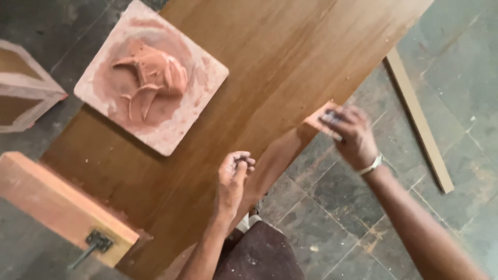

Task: The person wipes a large wooden board with a purple cloth, then uses a putty knife to spread a pinkish paste over the board's surface and a smaller attached wooden piece. The person repeatedly scoops paste from a square container and smooths it across the wood.

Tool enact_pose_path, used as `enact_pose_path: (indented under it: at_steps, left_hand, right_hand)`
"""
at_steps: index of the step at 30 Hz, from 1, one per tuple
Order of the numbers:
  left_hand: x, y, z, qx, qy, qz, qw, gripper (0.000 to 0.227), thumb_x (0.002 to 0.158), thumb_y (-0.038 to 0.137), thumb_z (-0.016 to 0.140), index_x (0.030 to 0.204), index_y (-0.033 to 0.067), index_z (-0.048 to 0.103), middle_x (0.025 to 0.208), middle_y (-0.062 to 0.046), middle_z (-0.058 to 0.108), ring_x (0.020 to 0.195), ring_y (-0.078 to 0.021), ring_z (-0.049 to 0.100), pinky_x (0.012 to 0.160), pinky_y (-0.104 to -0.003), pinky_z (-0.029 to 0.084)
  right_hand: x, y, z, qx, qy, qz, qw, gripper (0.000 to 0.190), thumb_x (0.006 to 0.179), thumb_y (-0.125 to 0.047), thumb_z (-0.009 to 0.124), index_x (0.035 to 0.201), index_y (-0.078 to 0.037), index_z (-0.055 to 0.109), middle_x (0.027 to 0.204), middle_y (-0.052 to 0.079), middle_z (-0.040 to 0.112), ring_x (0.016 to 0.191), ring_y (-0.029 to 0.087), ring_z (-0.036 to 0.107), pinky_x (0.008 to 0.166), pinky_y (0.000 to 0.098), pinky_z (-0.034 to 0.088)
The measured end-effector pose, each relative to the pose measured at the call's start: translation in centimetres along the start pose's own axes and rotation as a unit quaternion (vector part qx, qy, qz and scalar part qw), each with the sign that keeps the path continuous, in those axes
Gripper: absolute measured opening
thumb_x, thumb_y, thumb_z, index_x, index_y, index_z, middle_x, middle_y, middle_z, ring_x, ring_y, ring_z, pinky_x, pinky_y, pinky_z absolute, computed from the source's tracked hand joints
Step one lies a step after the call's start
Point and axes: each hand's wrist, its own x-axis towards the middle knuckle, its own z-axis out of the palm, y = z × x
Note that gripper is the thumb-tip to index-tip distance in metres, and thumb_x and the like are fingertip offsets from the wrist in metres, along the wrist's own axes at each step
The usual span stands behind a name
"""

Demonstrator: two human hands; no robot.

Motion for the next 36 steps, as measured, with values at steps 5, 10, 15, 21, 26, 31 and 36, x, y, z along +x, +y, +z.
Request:
enact_pose_path:
  at_steps: [5, 10, 15, 21, 26, 31, 36]
  left_hand:
    - [2.4, 0.1, 3.5, -0.002, -0.065, 0.021, 0.998, 0.021, 0.1, 0.004, 0.053, 0.117, -0.0015, 0.063, 0.101, -0.005, 0.068, 0.09, -0.0109, 0.064, 0.085, -0.027, 0.055]
    - [5.1, 0.4, 6.0, 0.007, -0.067, 0.038, 0.997, 0.02, 0.099, 0.003, 0.055, 0.116, -0.0024, 0.064, 0.1, -0.006, 0.069, 0.089, -0.0118, 0.063, 0.084, -0.027, 0.054]
    - [7.0, 2.1, 7.4, 0.035, -0.078, 0.03, 0.996, 0.02, 0.099, 0.005, 0.055, 0.115, -0.003, 0.064, 0.099, -0.007, 0.069, 0.088, -0.0122, 0.064, 0.083, -0.027, 0.054]
    - [7.8, 2.3, 8.3, 0.036, -0.068, 0.007, 0.997, 0.021, 0.1, 0.005, 0.055, 0.117, -0.0032, 0.063, 0.101, -0.008, 0.069, 0.089, -0.0133, 0.063, 0.084, -0.027, 0.054]
    - [8.0, 1.2, 9.5, 0.023, -0.013, 0.02, 0.999, 0.022, 0.1, 0.005, 0.054, 0.118, -0.0025, 0.063, 0.102, -0.008, 0.07, 0.09, -0.0136, 0.065, 0.084, -0.028, 0.055]
    - [9.1, 1.8, 13.0, 0.009, 0.07, 0.007, 0.997, 0.022, 0.1, 0.005, 0.053, 0.118, -0.0016, 0.064, 0.103, -0.008, 0.07, 0.09, -0.0139, 0.064, 0.08, -0.028, 0.051]
    - [11.9, 1.6, 18.4, 0.08, 0.066, 0.1, 0.99, 0.023, 0.099, 0.005, 0.053, 0.119, -0.0017, 0.063, 0.11, -0.009, 0.069, 0.098, -0.015, 0.064, 0.089, -0.029, 0.053]
  right_hand:
    - [1.1, 4.9, 2.2, 0.024, 0.075, 0.083, 0.993, 0.046, 0.083, 0.009, 0.066, 0.123, -0.012, 0.076, 0.135, 0.01, 0.069, 0.126, 0.033, 0.061, 0.11, 0.0449, 0.047]
    - [-3.1, -0.8, 2.8, -0.026, -0.015, 0.019, 0.999, 0.041, 0.08, -0.004, 0.071, 0.119, -0.017, 0.073, 0.126, 0.008, 0.071, 0.117, 0.03, 0.063, 0.102, 0.0473, 0.047]
    - [-1.4, -1.4, 0.7, -0.195, -0.252, 0.109, 0.942, 0.045, 0.086, -0.009, 0.066, 0.13, -0.02, 0.064, 0.124, 0.009, 0.068, 0.116, 0.028, 0.063, 0.091, 0.0433, 0.05]
    - [5.0, 7.1, 0.4, -0.151, 0.003, 0.17, 0.974, 0.039, 0.078, -0.012, 0.073, 0.117, -0.015, 0.072, 0.118, 0.006, 0.071, 0.104, 0.029, 0.066, 0.088, 0.0466, 0.052]
    - [2.0, -0.9, 2.5, -0.031, -0.12, 0.178, 0.976, 0.025, 0.073, -0.011, 0.074, 0.098, -0.014, 0.071, 0.101, 0.003, 0.069, 0.094, 0.027, 0.067, 0.077, 0.0456, 0.051]
    - [-0.8, -1.9, 0.5, -0.002, -0.18, 0.05, 0.982, 0.038, 0.067, -0.012, 0.076, 0.105, -0.015, 0.075, 0.102, 0.003, 0.072, 0.096, 0.024, 0.063, 0.081, 0.0415, 0.046]
    - [2.9, 13.9, -3.6, 0.078, -0.001, 0.035, 0.996, 0.033, 0.084, 0.007, 0.061, 0.107, -0.013, 0.073, 0.115, 0.009, 0.073, 0.108, 0.027, 0.068, 0.095, 0.0403, 0.053]
